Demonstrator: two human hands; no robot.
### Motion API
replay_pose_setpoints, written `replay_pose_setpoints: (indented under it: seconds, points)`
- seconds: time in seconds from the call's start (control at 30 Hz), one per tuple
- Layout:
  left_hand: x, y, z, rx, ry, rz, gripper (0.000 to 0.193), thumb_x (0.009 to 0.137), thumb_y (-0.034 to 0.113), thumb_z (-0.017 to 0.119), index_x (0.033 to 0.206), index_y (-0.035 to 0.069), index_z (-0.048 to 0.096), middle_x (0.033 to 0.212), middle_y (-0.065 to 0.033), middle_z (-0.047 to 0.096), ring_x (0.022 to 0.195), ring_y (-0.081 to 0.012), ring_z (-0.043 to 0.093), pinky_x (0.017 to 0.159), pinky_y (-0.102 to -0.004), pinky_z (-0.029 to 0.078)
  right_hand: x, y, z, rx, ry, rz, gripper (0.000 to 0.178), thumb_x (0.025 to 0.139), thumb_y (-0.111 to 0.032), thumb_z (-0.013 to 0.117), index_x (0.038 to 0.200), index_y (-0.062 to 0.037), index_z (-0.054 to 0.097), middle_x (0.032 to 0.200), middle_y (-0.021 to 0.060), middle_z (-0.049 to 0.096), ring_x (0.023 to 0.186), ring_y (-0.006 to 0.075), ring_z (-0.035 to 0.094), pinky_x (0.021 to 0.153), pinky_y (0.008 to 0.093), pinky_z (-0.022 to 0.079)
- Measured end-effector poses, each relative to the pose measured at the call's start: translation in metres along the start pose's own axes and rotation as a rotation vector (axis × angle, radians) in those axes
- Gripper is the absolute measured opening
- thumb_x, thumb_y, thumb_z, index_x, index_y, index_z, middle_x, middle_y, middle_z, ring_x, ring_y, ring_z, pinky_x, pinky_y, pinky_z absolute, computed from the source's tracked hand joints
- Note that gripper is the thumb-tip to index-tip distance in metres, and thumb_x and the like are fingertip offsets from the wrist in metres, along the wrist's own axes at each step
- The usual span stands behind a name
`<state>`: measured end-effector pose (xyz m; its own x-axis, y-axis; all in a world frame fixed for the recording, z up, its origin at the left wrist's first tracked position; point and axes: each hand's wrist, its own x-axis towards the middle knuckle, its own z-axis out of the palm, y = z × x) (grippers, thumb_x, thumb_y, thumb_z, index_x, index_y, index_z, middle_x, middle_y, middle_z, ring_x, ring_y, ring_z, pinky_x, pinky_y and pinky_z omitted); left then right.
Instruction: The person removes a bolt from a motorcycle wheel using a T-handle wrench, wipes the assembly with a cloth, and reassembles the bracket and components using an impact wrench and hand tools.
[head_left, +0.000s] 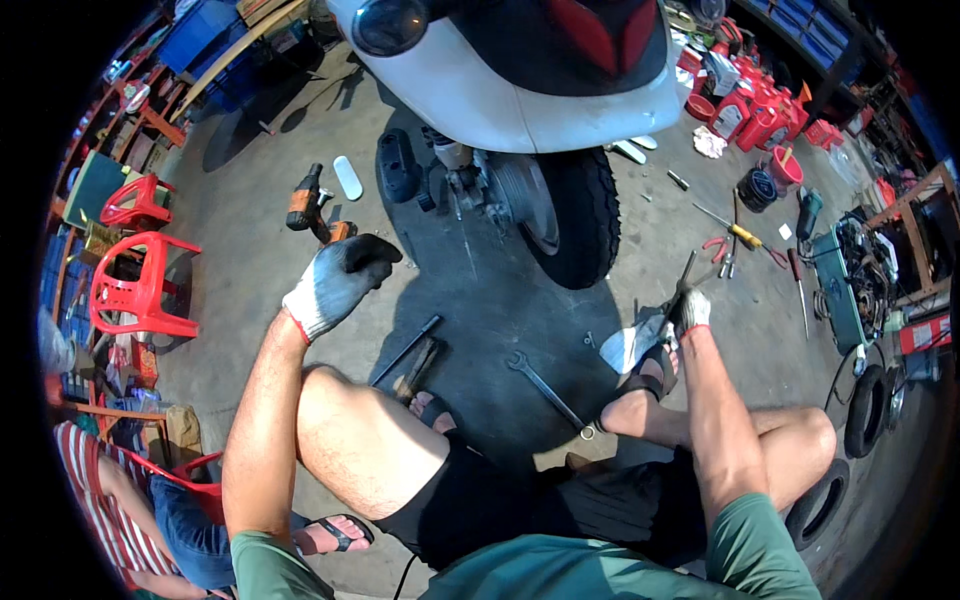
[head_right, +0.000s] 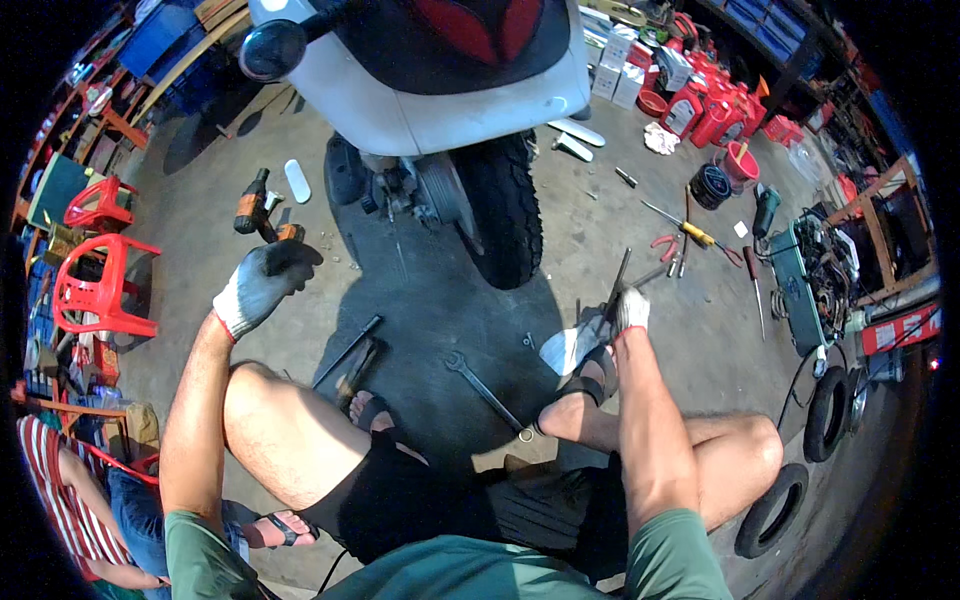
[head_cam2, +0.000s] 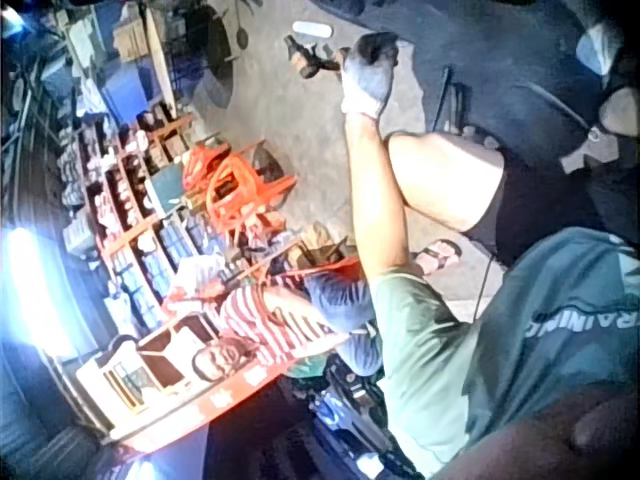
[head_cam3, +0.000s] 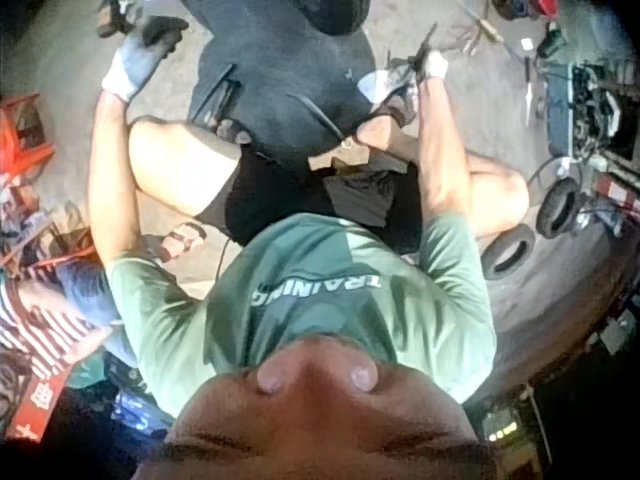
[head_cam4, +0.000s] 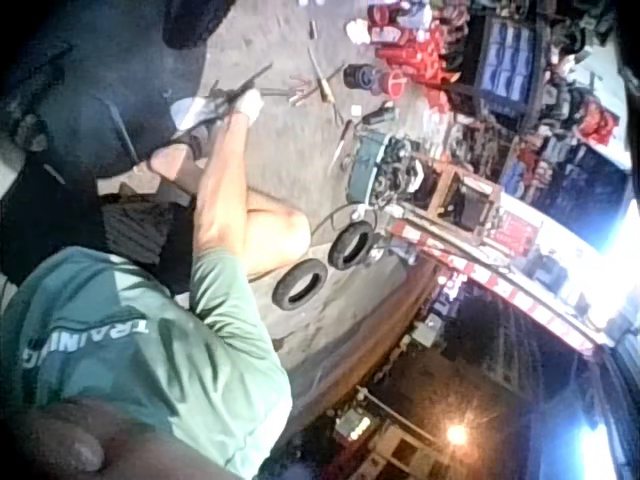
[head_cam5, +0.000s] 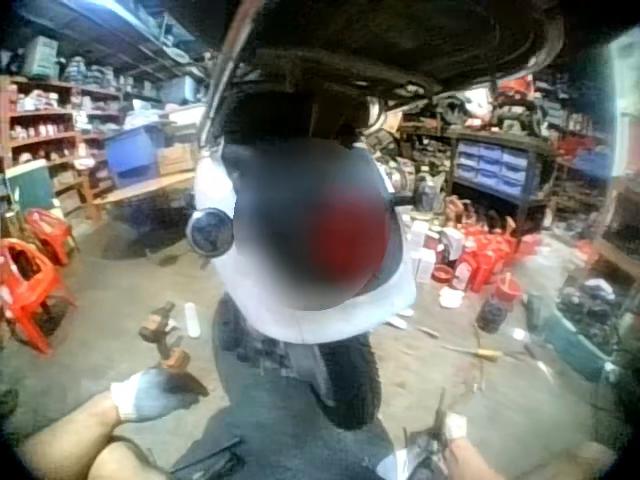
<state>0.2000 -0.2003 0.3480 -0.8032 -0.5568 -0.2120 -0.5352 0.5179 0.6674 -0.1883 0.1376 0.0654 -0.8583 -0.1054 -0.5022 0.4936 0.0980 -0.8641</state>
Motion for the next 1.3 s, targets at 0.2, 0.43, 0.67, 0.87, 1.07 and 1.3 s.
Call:
replay_pose_setpoints:
  seconds: [0.2, 0.43, 0.67, 0.87, 1.07, 1.3]
  points:
    - [-0.001, 0.010, -0.025, -0.200, 0.066, 0.018, 0.031, 0.086, 0.017, 0.056, 0.111, 0.002, 0.064, 0.091, -0.0043, 0.064, 0.075, -0.0107, 0.057, 0.068, -0.0252, 0.048, -0.062, 0.043, 0.055, 0.448, -0.299, 0.159, 0.025, 0.094, -0.032, 0.058, 0.079, -0.0118, 0.059, 0.064, 0.0014, 0.052, 0.058, 0.0175, 0.052, 0.054, 0.0338, 0.046]
    - [0.017, -0.119, 0.028, -0.243, -0.238, -0.032, 0.031, 0.088, 0.019, 0.061, 0.114, 0.002, 0.064, 0.098, -0.0072, 0.066, 0.081, -0.0118, 0.061, 0.072, -0.0279, 0.050, -0.185, 0.114, 0.142, 0.478, -0.341, 0.305, 0.016, 0.093, -0.018, 0.061, 0.105, -0.0078, 0.060, 0.087, 0.0028, 0.061, 0.072, 0.0206, 0.057, 0.063, 0.0375, 0.049]
    - [0.012, -0.179, 0.155, -0.404, -0.540, -0.006, 0.075, 0.084, 0.044, 0.066, 0.139, 0.000, 0.040, 0.140, -0.0216, 0.045, 0.132, -0.0306, 0.040, 0.113, -0.0350, 0.028, -0.246, 0.144, 0.219, 0.180, -0.216, 0.445, 0.020, 0.095, -0.025, 0.058, 0.080, -0.0122, 0.058, 0.063, 0.0006, 0.052, 0.051, 0.0151, 0.049, 0.063, 0.0391, 0.052]
    - [0.021, -0.207, 0.254, -0.655, -0.320, -0.320, 0.042, 0.096, 0.035, 0.053, 0.119, 0.001, 0.060, 0.117, -0.0168, 0.064, 0.106, -0.0254, 0.058, 0.093, -0.0365, 0.044, -0.216, 0.192, 0.224, -0.098, -0.575, 0.440, 0.023, 0.096, -0.016, 0.053, 0.113, -0.0048, 0.062, 0.098, 0.0083, 0.066, 0.084, 0.0202, 0.063, 0.071, 0.0339, 0.053]
    - [0.020, -0.238, 0.276, -1.219, -0.009, -0.524, 0.020, 0.095, 0.018, 0.055, 0.099, 0.000, 0.064, 0.083, -0.0116, 0.068, 0.070, -0.0203, 0.063, 0.062, -0.0324, 0.050, -0.168, 0.159, 0.185, -0.140, -0.582, 0.431, 0.028, 0.093, -0.008, 0.054, 0.119, 0.0005, 0.057, 0.103, 0.0126, 0.065, 0.092, 0.0225, 0.063, 0.079, 0.0330, 0.053]
    - [0.006, -0.254, 0.250, -1.355, 0.183, -0.716, 0.016, 0.094, 0.018, 0.058, 0.095, 0.003, 0.064, 0.067, -0.0050, 0.063, 0.052, -0.0127, 0.055, 0.047, -0.0256, 0.043, -0.113, 0.126, 0.171, -0.119, -0.414, 0.355, 0.025, 0.094, -0.011, 0.057, 0.115, 0.0005, 0.057, 0.095, 0.0099, 0.063, 0.080, 0.0216, 0.062, 0.072, 0.0386, 0.055]
